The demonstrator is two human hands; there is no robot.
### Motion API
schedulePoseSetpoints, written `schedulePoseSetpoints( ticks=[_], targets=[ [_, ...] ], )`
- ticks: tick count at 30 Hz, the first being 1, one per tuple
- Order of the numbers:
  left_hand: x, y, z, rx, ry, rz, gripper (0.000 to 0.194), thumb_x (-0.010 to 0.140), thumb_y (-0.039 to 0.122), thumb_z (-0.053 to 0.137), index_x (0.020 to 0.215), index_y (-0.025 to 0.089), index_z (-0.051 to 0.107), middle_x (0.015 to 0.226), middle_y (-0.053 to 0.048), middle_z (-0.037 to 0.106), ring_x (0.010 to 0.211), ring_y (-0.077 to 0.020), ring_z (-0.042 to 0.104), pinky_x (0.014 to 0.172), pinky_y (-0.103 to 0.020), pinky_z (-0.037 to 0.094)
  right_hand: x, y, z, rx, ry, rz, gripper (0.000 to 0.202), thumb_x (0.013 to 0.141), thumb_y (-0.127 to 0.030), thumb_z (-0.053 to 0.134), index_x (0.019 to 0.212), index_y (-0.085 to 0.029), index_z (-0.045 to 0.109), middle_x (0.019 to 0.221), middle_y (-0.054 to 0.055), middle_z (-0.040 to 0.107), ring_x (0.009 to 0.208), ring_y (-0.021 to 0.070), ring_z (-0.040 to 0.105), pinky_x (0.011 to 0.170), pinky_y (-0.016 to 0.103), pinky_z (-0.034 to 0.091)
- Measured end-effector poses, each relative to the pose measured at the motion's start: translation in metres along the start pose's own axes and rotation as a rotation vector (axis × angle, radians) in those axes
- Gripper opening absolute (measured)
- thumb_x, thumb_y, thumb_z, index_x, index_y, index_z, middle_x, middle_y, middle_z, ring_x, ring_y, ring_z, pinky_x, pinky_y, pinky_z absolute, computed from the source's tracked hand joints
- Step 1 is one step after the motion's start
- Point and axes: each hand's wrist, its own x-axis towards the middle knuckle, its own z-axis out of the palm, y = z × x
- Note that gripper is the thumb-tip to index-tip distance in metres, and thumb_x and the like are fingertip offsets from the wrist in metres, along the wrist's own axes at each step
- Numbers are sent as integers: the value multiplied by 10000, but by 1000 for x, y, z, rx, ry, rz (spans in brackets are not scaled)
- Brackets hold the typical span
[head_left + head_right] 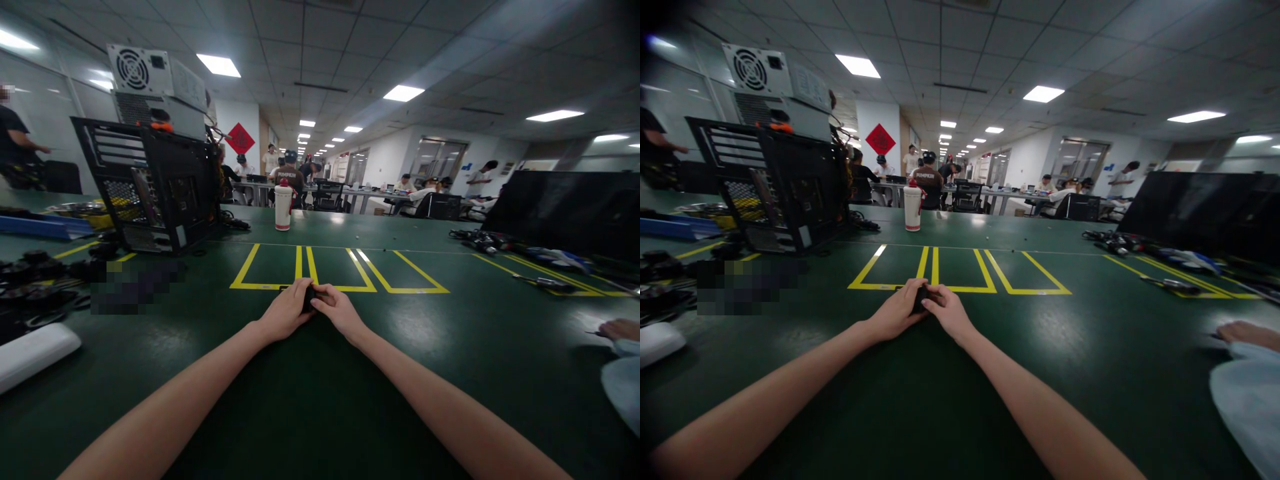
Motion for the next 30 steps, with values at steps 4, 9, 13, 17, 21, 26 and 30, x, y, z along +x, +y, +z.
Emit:
schedulePoseSetpoints(
  ticks=[4, 9, 13, 17, 21, 26, 30],
  targets=[
    [0, -1, 2, 9, 13, -11, 557, 747, 222, 557, 1199, 228, 232, 1190, -77, 397, 1044, -243, 493, 877, -422, 419, -1, 2, 1, 5, 45, -6, 298, 679, -247, 614, 971, -197, 578, 1028, 36, 589, 984, 173, 549, 919, 353, 394],
    [1, -3, 4, 5, 15, 3, 570, 745, 236, 562, 1206, 231, 226, 1188, -81, 402, 1047, -246, 489, 873, -430, 415, 3, 0, 2, -38, 122, 22, 236, 680, -298, 611, 885, -182, 590, 897, 24, 614, 885, 169, 568, 857, 356, 424],
    [0, -4, 4, 14, 19, 0, 587, 736, 223, 573, 1210, 229, 227, 1185, -79, 406, 1035, -245, 495, 871, -425, 420, 5, 2, -1, -49, 91, 44, 277, 692, -293, 599, 946, -184, 583, 957, 41, 611, 907, 176, 564, 846, 350, 429],
    [0, -2, 2, 10, 17, -2, 570, 740, 218, 569, 1204, 230, 238, 1181, -69, 408, 1026, -237, 503, 866, -410, 431, 2, 4, -3, -18, 26, 18, 284, 690, -251, 602, 966, -191, 573, 994, 36, 602, 955, 178, 559, 883, 352, 414],
    [0, -1, 1, 0, 16, 0, 558, 748, 221, 562, 1203, 226, 239, 1185, -71, 405, 1031, -235, 503, 857, -401, 439, -2, 2, 0, 17, 6, -37, 273, 689, -203, 604, 957, -202, 552, 1015, 25, 576, 996, 170, 545, 901, 336, 414],
    [0, -2, 2, -1, 12, -5, 575, 743, 225, 574, 1205, 233, 232, 1192, -74, 398, 1046, -243, 497, 863, -415, 432, -1, -3, 3, -62, 67, -28, 195, 731, -256, 565, 916, -195, 558, 958, 28, 585, 934, 168, 566, 868, 348, 433],
    [0, -2, 2, -4, 15, -9, 570, 743, 222, 571, 1202, 228, 233, 1184, -76, 404, 1032, -240, 504, 857, -413, 431, 1, -4, 2, -58, 58, 46, 261, 717, -238, 578, 972, -190, 551, 1014, 45, 582, 975, 180, 550, 879, 360, 422]
  ],
)
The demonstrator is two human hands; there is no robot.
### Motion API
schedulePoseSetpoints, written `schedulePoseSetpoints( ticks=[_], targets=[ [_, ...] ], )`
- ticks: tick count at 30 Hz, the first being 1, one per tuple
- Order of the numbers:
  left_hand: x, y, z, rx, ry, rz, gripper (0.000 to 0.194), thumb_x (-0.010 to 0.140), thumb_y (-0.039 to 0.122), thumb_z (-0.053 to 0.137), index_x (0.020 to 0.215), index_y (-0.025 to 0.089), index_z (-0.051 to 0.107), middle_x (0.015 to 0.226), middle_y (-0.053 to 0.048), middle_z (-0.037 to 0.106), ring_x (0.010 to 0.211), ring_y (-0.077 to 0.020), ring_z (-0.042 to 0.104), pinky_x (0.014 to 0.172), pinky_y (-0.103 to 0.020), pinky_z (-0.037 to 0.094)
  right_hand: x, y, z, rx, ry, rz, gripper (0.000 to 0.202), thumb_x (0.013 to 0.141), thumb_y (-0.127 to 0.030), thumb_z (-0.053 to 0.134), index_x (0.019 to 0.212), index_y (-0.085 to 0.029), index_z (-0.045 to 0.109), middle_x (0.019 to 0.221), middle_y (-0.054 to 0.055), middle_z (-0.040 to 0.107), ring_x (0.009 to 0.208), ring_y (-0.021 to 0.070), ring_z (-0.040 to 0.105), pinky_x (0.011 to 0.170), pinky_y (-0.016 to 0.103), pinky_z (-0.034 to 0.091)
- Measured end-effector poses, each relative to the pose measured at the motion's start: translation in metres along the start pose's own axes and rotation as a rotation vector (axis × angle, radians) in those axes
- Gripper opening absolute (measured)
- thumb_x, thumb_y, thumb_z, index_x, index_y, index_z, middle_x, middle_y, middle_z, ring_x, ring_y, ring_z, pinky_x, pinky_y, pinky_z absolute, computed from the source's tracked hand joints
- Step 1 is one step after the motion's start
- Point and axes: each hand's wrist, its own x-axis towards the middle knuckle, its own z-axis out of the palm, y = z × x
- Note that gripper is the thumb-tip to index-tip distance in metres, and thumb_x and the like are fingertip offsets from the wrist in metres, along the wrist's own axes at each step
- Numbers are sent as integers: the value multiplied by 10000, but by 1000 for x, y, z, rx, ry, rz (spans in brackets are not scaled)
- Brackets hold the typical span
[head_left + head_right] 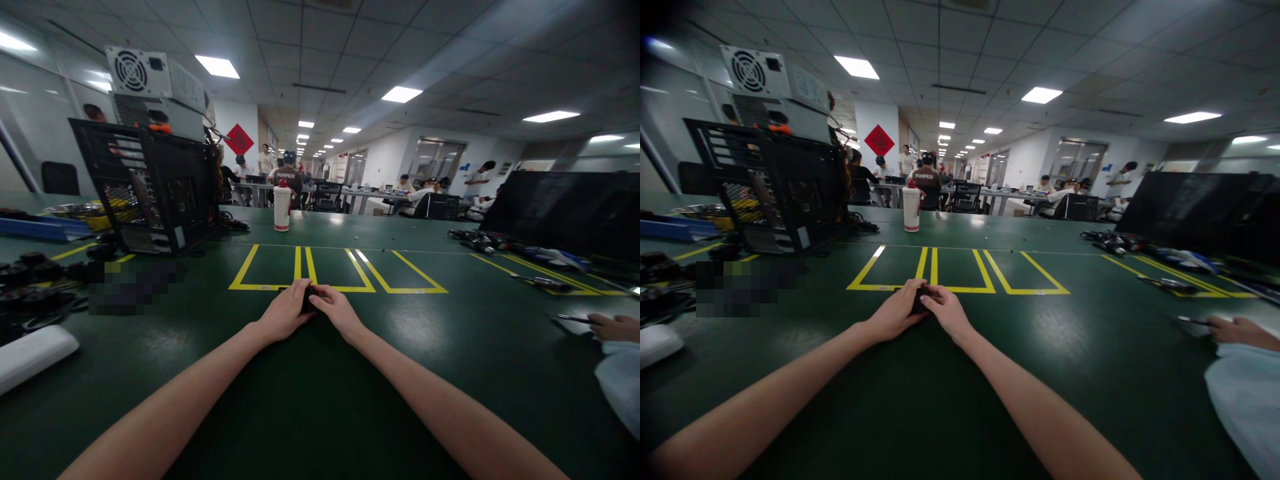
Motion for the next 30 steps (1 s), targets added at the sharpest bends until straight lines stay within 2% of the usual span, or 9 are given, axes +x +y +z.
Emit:
schedulePoseSetpoints(
  ticks=[4, 11, 15, 23, 27, 30],
  targets=[
    [1, -2, 2, -4, 2, 0, 538, 747, 236, 559, 1186, 229, 247, 1168, -76, 411, 1016, -245, 508, 835, -418, 438, -2, 3, 0, 82, -45, -20, 292, 668, -205, 623, 949, -190, 544, 1024, 34, 577, 1007, 181, 538, 897, 354, 411],
    [2, -6, 6, -8, 18, 19, 563, 740, 257, 566, 1198, 228, 240, 1177, -89, 403, 1015, -255, 506, 832, -437, 433, 1, 7, 2, 90, 20, -60, 191, 698, -229, 593, 880, -183, 561, 942, 23, 589, 915, 162, 570, 869, 339, 423],
    [2, -6, 5, -10, 13, 6, 585, 729, 235, 585, 1203, 218, 242, 1177, -90, 404, 1016, -247, 505, 840, -418, 435, 4, 5, 1, 50, 35, -20, 247, 698, -241, 593, 937, -190, 560, 986, 35, 586, 913, 171, 564, 844, 346, 434],
    [2, -3, 2, -29, -4, 3, 564, 742, 222, 566, 1207, 223, 247, 1176, -79, 402, 1008, -235, 506, 845, -405, 438, -1, 6, -1, 65, -57, -60, 303, 699, -209, 596, 998, -205, 546, 1046, 33, 570, 1009, 172, 533, 909, 343, 402],
    [2, -2, 2, -25, -13, -6, 570, 735, 228, 573, 1204, 229, 249, 1182, -77, 399, 1026, -245, 500, 858, -422, 428, -2, 4, 0, 14, -2, -74, 217, 738, -258, 555, 945, -194, 569, 979, 32, 590, 958, 169, 549, 888, 348, 409],
    [2, -1, 1, -23, -19, -21, 563, 740, 238, 564, 1204, 233, 244, 1186, -77, 400, 1033, -248, 498, 856, -430, 429, 0, 5, -1, -7, 19, -43, 249, 735, -285, 560, 968, -197, 561, 1004, 40, 584, 964, 179, 541, 882, 364, 407]
  ],
)
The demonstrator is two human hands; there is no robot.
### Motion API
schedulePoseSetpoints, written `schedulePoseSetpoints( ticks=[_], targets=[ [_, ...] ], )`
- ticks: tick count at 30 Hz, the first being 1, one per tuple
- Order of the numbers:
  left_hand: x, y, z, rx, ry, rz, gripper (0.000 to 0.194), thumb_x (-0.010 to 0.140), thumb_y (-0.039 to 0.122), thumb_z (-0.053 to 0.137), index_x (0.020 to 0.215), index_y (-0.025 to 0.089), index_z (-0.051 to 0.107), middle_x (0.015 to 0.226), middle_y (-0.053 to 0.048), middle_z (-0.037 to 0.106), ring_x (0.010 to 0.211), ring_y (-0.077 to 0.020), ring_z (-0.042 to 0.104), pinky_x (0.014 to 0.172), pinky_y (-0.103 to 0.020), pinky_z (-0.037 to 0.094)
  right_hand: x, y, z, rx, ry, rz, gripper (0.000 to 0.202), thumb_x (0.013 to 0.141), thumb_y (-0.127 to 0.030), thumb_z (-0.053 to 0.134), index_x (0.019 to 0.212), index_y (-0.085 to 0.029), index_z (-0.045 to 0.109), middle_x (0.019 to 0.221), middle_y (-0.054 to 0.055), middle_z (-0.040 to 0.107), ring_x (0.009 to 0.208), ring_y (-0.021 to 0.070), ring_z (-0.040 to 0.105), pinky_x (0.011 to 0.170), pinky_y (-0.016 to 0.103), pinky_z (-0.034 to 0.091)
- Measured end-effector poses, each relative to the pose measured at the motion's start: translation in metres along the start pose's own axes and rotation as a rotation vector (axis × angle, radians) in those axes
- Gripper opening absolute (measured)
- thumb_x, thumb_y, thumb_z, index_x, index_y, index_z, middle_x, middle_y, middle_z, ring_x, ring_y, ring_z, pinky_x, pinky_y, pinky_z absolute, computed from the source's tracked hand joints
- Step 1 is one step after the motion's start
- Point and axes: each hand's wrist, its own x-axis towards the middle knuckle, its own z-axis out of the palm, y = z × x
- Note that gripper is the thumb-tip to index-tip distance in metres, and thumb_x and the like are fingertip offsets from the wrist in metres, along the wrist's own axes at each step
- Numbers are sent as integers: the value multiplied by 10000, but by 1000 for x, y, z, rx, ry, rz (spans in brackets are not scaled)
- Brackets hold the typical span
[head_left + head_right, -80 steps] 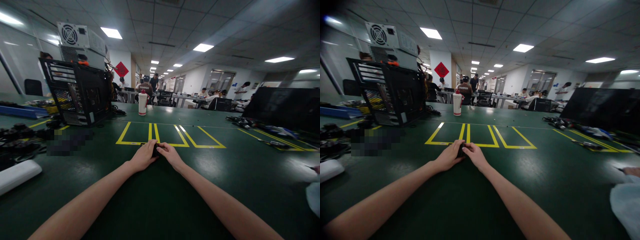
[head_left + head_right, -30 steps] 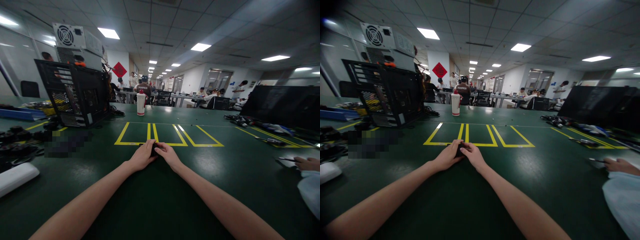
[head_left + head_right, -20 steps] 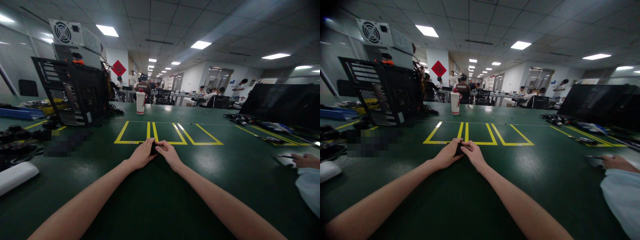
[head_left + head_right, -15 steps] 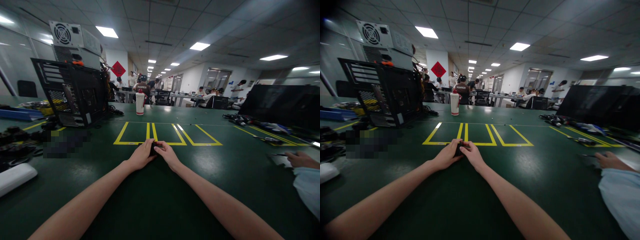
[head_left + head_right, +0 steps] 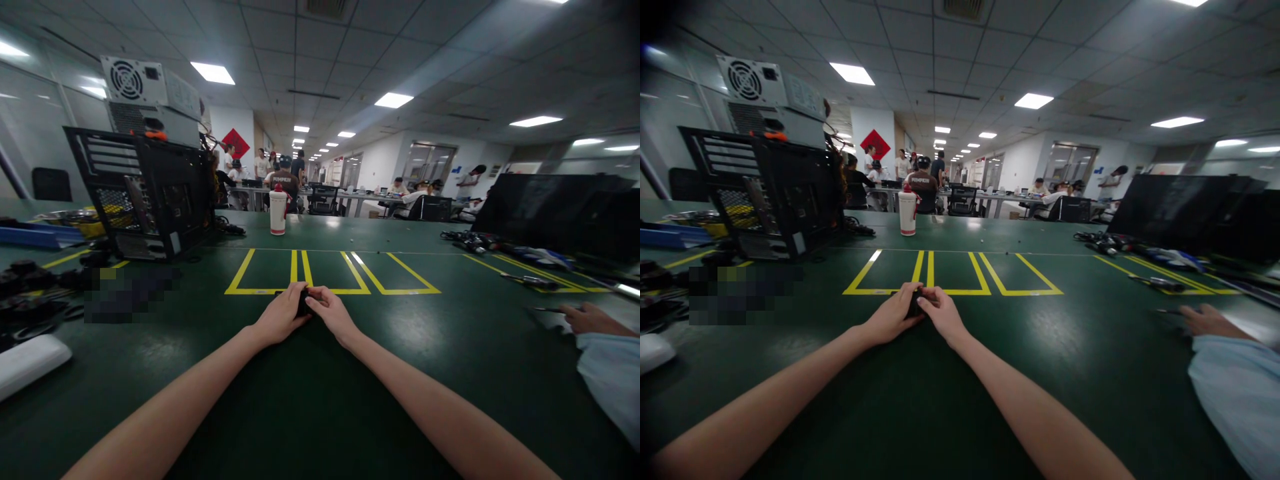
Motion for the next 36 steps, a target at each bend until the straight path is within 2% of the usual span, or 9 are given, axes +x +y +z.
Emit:
schedulePoseSetpoints(
  ticks=[3, 9, 13, 17, 20, 25, 32, 36],
  targets=[
    [0, 0, 0, 0, -6, -5, 567, 741, 233, 559, 1208, 231, 238, 1191, -78, 398, 1040, -249, 494, 868, -429, 423, 2, 3, -2, -4, -20, 29, 288, 724, -295, 571, 992, -190, 558, 1021, 54, 583, 971, 194, 537, 881, 387, 401],
    [1, 0, 1, -1, 6, 9, 555, 732, 219, 564, 1196, 211, 260, 1171, -88, 404, 1010, -243, 510, 862, -415, 427, -1, -1, -2, 78, -95, -2, 303, 673, -230, 623, 962, -195, 541, 1005, 30, 579, 978, 175, 547, 877, 342, 413],
    [1, -2, 1, 1, 0, 8, 580, 733, 228, 570, 1212, 229, 243, 1184, -77, 396, 1020, -235, 502, 862, -413, 426, -2, -5, 0, 36, -27, -10, 196, 731, -283, 560, 899, -183, 563, 929, 24, 592, 929, 166, 549, 869, 344, 408],
    [1, -3, 2, -1, -6, -7, 588, 729, 239, 584, 1212, 234, 249, 1196, -75, 394, 1043, -238, 490, 874, -410, 419, 1, -6, 1, -5, 19, 33, 225, 727, -296, 566, 922, -183, 560, 956, 34, 589, 936, 172, 536, 853, 342, 415],
    [1, -3, 2, -13, -5, -6, 584, 733, 238, 578, 1214, 236, 248, 1199, -77, 393, 1048, -241, 488, 877, -422, 415, 0, -7, -1, -11, 3, 61, 250, 723, -286, 571, 947, -175, 560, 982, 48, 588, 943, 179, 540, 855, 351, 418],
    [1, -2, 1, -26, -6, -1, 569, 742, 243, 564, 1214, 232, 248, 1184, -82, 401, 1016, -238, 506, 848, -422, 433, -7, -13, -1, 61, -78, 20, 273, 683, -222, 613, 946, -197, 546, 1029, 32, 566, 988, 184, 538, 874, 354, 424],
    [1, -1, 0, -28, -10, -7, 583, 735, 252, 580, 1213, 233, 246, 1187, -81, 405, 1026, -240, 505, 860, -419, 424, -3, -10, 1, -4, 19, 14, 189, 730, -253, 557, 908, -192, 561, 964, 27, 581, 940, 175, 545, 859, 350, 427],
    [2, -1, 1, -11, 1, -3, 583, 721, 229, 589, 1203, 215, 260, 1171, -86, 411, 1015, -240, 507, 868, -412, 419, 0, -4, -1, -2, -2, 28, 233, 721, -247, 563, 944, -180, 556, 994, 43, 584, 950, 181, 548, 879, 366, 412]
  ],
)
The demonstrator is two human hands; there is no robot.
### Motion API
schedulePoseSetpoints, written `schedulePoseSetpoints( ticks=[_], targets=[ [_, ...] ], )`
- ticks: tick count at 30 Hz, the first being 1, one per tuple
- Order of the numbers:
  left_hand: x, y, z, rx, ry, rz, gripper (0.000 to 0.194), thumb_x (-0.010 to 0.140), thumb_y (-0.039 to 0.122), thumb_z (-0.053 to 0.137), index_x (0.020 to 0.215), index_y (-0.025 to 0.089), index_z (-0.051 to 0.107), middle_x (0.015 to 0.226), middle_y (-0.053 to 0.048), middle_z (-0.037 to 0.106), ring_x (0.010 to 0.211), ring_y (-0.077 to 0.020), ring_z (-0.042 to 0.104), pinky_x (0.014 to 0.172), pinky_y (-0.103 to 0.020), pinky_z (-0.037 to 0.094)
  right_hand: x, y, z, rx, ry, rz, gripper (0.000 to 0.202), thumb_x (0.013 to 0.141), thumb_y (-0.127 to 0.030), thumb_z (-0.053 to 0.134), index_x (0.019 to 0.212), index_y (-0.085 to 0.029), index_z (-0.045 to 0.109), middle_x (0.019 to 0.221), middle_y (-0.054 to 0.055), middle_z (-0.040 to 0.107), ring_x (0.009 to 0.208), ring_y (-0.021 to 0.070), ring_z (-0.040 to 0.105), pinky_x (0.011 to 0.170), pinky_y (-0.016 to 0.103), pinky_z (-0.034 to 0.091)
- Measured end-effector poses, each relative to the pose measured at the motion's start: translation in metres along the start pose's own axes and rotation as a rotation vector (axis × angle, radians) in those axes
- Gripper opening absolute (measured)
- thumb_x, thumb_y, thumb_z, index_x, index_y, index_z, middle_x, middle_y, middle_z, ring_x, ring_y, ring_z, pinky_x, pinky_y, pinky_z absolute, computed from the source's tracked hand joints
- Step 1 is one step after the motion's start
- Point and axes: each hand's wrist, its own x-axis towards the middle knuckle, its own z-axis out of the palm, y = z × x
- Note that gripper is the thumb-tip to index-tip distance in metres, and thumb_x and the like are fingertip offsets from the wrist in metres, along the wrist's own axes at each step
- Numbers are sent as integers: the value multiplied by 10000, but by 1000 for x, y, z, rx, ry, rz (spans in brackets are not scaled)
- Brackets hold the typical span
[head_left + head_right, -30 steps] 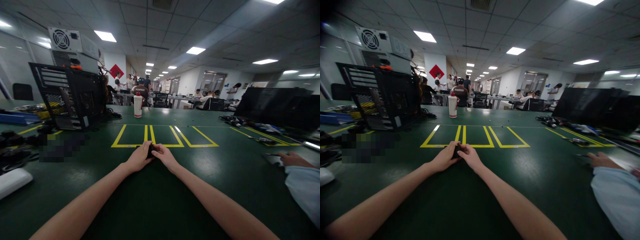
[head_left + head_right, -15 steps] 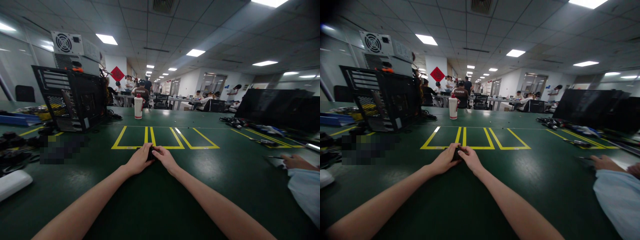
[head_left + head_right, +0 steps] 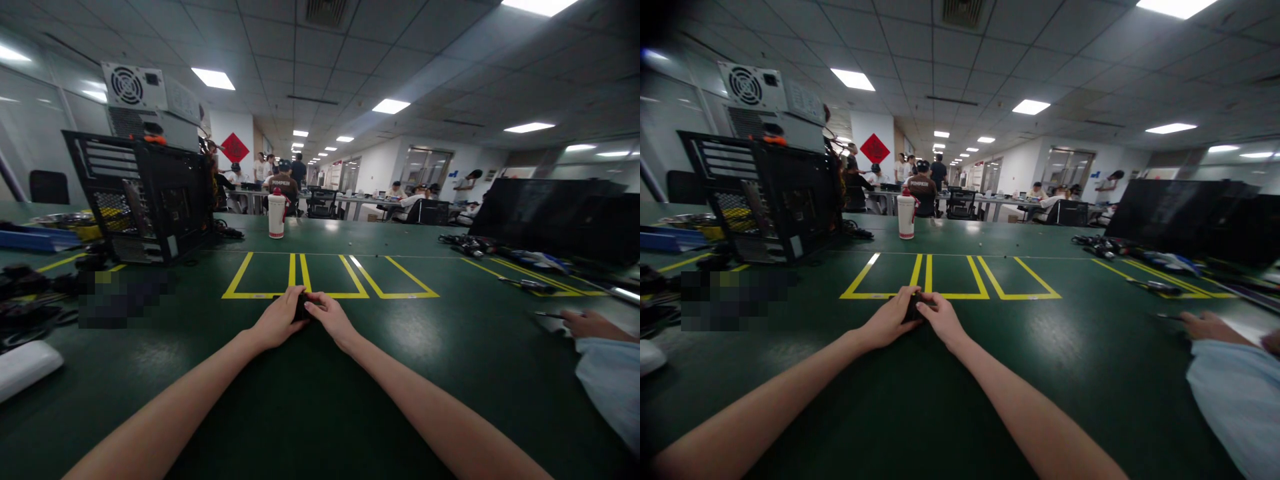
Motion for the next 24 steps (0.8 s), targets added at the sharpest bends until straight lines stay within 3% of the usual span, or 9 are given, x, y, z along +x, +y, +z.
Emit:
schedulePoseSetpoints(
  ticks=[5, 13, 17, 24],
  targets=[
    [0, 3, -3, -4, -20, -10, 573, 727, 208, 571, 1204, 214, 254, 1164, -84, 415, 998, -236, 515, 848, -408, 435, -5, 0, -1, 101, -90, -40, 280, 675, -199, 611, 944, -190, 531, 1026, 35, 566, 980, 178, 549, 885, 353, 419],
    [-1, 4, -3, -9, -27, -7, 560, 738, 230, 561, 1202, 229, 249, 1180, -81, 407, 1020, -244, 506, 861, -425, 427, 1, 4, 0, 4, 11, -42, 214, 713, -279, 579, 910, -202, 545, 963, 23, 574, 917, 167, 559, 833, 342, 439],
    [0, 1, -1, -7, -14, -9, 566, 731, 225, 565, 1200, 227, 248, 1181, -84, 405, 1015, -241, 507, 862, -427, 422, 1, 3, -2, -23, -28, 11, 290, 728, -274, 566, 1006, -197, 540, 1050, 49, 566, 978, 182, 541, 870, 360, 424],
    [-1, 2, -3, -38, -26, -7, 564, 732, 225, 567, 1203, 227, 256, 1177, -83, 419, 1007, -241, 514, 842, -415, 436, -2, 1, -1, 57, -90, -40, 281, 708, -213, 585, 984, -196, 539, 1046, 37, 575, 997, 173, 547, 899, 348, 420]
  ],
)
